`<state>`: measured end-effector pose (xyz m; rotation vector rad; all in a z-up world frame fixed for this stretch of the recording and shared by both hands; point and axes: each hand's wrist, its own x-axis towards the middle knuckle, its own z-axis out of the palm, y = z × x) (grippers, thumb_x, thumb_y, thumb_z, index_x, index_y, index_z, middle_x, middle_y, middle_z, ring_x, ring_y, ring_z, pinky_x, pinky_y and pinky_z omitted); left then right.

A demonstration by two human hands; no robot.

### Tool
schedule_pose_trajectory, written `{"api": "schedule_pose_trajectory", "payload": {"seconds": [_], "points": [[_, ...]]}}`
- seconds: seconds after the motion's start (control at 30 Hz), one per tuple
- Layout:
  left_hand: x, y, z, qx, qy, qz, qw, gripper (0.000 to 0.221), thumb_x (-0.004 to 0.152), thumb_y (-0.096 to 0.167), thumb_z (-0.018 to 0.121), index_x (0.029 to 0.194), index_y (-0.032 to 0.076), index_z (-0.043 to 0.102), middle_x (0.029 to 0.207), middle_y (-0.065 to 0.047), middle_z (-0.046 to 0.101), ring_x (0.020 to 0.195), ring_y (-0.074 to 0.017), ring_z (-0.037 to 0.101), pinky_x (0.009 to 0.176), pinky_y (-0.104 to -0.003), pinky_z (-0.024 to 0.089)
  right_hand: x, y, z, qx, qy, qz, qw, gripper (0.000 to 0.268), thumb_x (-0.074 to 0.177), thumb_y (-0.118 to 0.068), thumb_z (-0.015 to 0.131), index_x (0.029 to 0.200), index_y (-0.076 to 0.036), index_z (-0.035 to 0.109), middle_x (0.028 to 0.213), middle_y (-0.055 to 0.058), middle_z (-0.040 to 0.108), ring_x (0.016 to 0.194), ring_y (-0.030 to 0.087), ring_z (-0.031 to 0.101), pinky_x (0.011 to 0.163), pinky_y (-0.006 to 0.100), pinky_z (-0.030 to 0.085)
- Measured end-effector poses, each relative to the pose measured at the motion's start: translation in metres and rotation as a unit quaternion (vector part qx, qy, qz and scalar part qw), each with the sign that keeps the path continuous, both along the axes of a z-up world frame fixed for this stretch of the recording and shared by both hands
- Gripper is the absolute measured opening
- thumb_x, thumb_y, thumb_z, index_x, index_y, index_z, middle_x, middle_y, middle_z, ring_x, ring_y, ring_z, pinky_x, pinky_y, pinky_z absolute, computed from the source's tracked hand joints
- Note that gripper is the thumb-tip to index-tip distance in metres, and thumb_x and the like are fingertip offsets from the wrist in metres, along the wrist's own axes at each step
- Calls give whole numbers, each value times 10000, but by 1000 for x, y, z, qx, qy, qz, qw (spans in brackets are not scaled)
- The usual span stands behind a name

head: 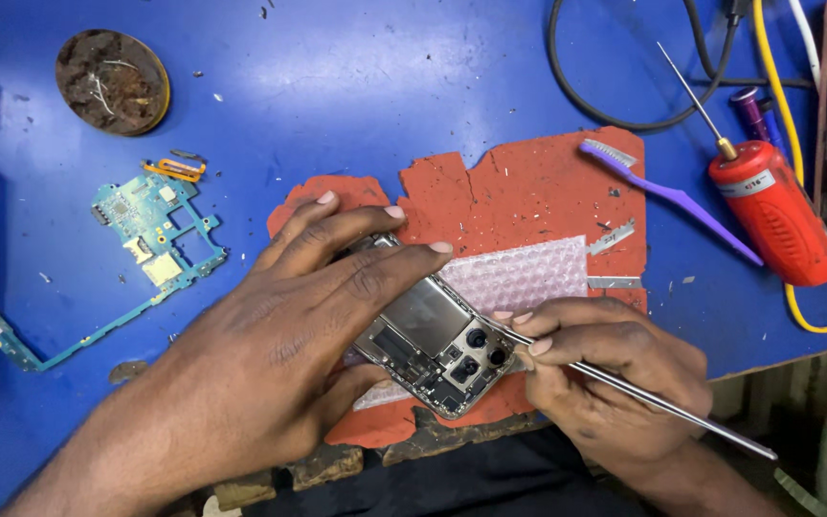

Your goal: The person uses tweezers to carefully remove small components and adhesive residue from the interior of a disassembled smartphone. The phone is held steady while the tweezers pick at parts around the camera module and battery area.

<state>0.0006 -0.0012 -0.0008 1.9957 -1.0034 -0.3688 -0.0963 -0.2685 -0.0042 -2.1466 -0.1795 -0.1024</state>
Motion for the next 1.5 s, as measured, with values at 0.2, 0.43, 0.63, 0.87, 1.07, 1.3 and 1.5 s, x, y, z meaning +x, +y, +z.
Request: {"api": "schedule_pose_trajectory", "payload": {"seconds": [0.2,0.43,0.63,0.87,1.07,1.3,1.5], "points": [[-1,0,-1,10,0,3,1000,891,721,208,815,1514,85,426,1392,-121,610,1458,-352,416,1259,-581,201,1,-1,1,6,-2,24,1000,215,867,63,762,1001,-24,618,1068,160,733,1051,234,784,913,316,683],[-2,0,-2,11,3,7,1000,893,723,215,813,1518,93,424,1408,-140,601,1463,-353,410,1250,-584,215,2,0,3,-33,-7,42,999,232,856,30,785,998,-52,621,1058,143,732,1041,227,787,878,303,639],[-2,0,-1,8,6,4,1000,900,725,205,813,1521,87,411,1391,-122,615,1467,-355,412,1220,-570,187,2,1,4,-35,-13,37,999,227,855,21,795,985,-50,622,1052,133,737,1031,236,791,889,320,655],[-2,0,-1,3,11,4,1000,915,721,202,814,1532,91,405,1393,-127,615,1462,-355,411,1243,-582,190,2,-2,3,-8,6,18,1000,202,857,52,771,964,-35,623,1038,146,755,1008,241,800,882,326,687],[-3,-1,-1,8,10,9,1000,911,719,210,813,1530,106,412,1396,-121,615,1462,-352,415,1251,-581,209,1,-5,0,12,0,25,1000,193,865,57,767,964,-36,629,1027,141,761,991,236,803,874,328,686],[-2,-1,-1,1,23,3,1000,889,738,199,807,1528,97,413,1380,-95,637,1454,-352,421,1209,-572,175,-1,-13,-4,186,56,36,980,174,913,74,717,1028,-16,623,1077,173,743,1070,266,788,981,420,693],[-1,1,0,1,14,-2,1000,892,738,188,803,1530,82,407,1381,-109,634,1452,-356,422,1261,-581,188,-1,-15,-6,156,40,-1,987,179,936,57,721,1036,-46,617,1081,156,742,964,207,784,905,347,681]]}}
